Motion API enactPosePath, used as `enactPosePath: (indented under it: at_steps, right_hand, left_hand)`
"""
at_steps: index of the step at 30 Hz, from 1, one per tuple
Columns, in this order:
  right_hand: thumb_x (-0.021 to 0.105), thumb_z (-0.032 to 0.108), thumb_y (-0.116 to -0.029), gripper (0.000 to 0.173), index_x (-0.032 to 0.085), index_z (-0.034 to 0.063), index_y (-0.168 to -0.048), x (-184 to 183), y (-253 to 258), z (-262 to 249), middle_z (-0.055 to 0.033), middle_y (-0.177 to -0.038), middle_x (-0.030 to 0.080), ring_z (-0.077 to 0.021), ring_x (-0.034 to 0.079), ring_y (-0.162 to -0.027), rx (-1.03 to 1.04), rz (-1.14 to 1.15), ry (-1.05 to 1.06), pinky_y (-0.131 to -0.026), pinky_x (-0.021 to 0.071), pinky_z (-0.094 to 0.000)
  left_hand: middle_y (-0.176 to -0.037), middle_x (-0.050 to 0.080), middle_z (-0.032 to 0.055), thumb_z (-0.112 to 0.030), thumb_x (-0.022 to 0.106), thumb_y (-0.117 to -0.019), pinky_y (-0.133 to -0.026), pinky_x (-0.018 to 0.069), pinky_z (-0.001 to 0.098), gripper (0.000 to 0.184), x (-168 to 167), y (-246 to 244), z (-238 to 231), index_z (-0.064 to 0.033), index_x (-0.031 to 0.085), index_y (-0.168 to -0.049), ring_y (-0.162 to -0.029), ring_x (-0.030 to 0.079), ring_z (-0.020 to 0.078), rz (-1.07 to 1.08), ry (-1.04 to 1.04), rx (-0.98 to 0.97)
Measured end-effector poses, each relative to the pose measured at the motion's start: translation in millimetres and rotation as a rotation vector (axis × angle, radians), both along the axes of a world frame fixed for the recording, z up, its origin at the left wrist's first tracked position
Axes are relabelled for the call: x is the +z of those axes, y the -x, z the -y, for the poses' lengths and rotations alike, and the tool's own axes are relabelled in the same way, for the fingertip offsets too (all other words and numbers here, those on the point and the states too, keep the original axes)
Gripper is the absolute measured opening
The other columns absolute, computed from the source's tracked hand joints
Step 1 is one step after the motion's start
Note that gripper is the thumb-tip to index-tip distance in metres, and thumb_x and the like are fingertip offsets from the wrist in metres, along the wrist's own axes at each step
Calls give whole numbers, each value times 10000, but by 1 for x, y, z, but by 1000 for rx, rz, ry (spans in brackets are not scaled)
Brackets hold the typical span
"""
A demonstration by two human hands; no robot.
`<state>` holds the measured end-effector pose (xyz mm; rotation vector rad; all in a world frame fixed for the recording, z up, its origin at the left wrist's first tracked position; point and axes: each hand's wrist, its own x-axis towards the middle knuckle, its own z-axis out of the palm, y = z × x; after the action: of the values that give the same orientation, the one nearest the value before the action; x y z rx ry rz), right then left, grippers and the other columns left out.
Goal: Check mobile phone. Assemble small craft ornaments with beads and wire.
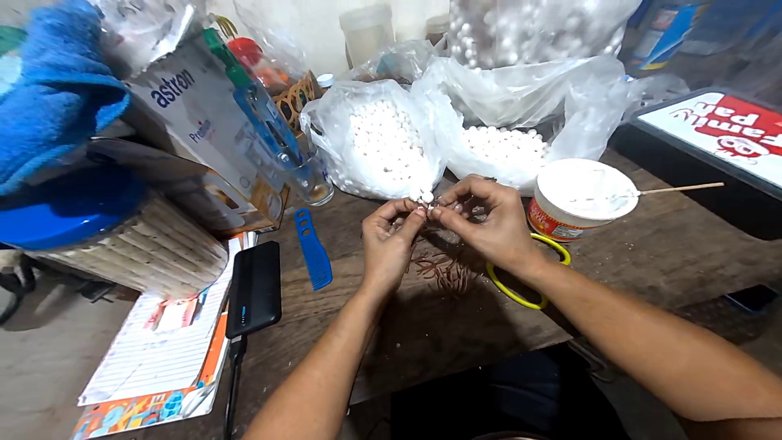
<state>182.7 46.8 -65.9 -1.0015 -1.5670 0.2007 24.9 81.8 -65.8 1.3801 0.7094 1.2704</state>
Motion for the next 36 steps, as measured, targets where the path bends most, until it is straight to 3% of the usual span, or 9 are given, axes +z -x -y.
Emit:
enactPosePath:
  at_steps: [4, 10, 14, 18, 21, 26, 29, 32, 36]
  right_hand:
    - [722, 75, -857, 154, 698, -27, -971, 0, 3, 0, -40, -855, 658, 7, 580, -733, 29, 23, -88, -667, 480, -122]
    - [686, 35, -858, 74, 722, -22, -890, -1, 0, 1, -38, -825, 667, 18, 587, -720, 78, 30, -99, -672, 489, -114]
    - [700, 61, -879, 124, 724, -23, -966, 13, -23, 7, -35, -916, 683, 0, 621, -786, 123, 55, -50, -711, 530, -150]
    - [642, 36, -945, 140, 704, -39, -1046, 43, -62, 28, 1, -980, 722, 16, 670, -840, -22, 52, -79, -780, 581, -185]
    - [618, 85, -969, 146, 718, -4, -1027, 56, -77, 48, -30, -953, 721, -3, 679, -815, -196, 239, 5, -762, 581, -180]
    - [654, 20, -939, 118, 753, -15, -992, 33, -66, 60, -161, -866, 729, -286, 718, -763, -255, 606, 260, -721, 585, -475]
    - [629, 76, -945, 161, 765, 11, -1003, 43, -65, 71, -108, -879, 741, -183, 708, -746, -228, 600, 180, -703, 587, -346]
    - [615, 121, -987, 191, 756, -2, -1027, 86, -82, 55, -114, -918, 742, -124, 702, -791, -255, 564, 184, -766, 583, -307]
    - [669, 13, -915, 107, 731, -74, -931, 107, -114, -41, -249, -890, 693, -402, 667, -867, -302, 766, 527, -813, 500, -608]
  left_hand:
    - [-780, 658, -28, 86, 598, -932, -641, 578, 227, 165, -4, -1, 1, -70, 652, -915, -647, 630, 48, -9, -50, -35]
    - [-776, 692, -50, 121, 632, -901, -629, 565, 180, 188, -1, -1, 3, -56, 697, -908, -643, 637, 13, -17, -132, 5]
    - [-793, 706, -34, 108, 633, -921, -648, 589, 201, 156, 3, 3, 2, -30, 705, -933, -659, 662, 29, -50, -119, 5]
    - [-836, 704, -57, 58, 643, -943, -660, 588, 189, 121, 2, 9, 0, -48, 695, -967, -685, 664, 13, -117, -204, -1]
    - [-840, 704, -66, 65, 651, -933, -665, 590, 192, 134, 2, 7, 1, -59, 692, -962, -689, 667, 15, -112, -220, 20]
    - [-841, 702, -87, 59, 649, -934, -675, 587, 183, 149, 2, 10, -1, -84, 684, -959, -702, 671, 10, -100, -240, 54]
    - [-834, 712, -97, 52, 648, -940, -664, 591, 188, 162, 4, 10, -7, -104, 690, -952, -692, 675, 12, -59, -210, 98]
    - [-824, 705, -109, 63, 643, -936, -676, 587, 174, 163, 3, 10, -6, -95, 682, -948, -698, 673, -6, -79, -221, 123]
    - [-817, 708, -88, 89, 642, -917, -673, 588, 185, 176, 3, 8, -5, -81, 684, -932, -696, 675, 11, -52, -211, 132]
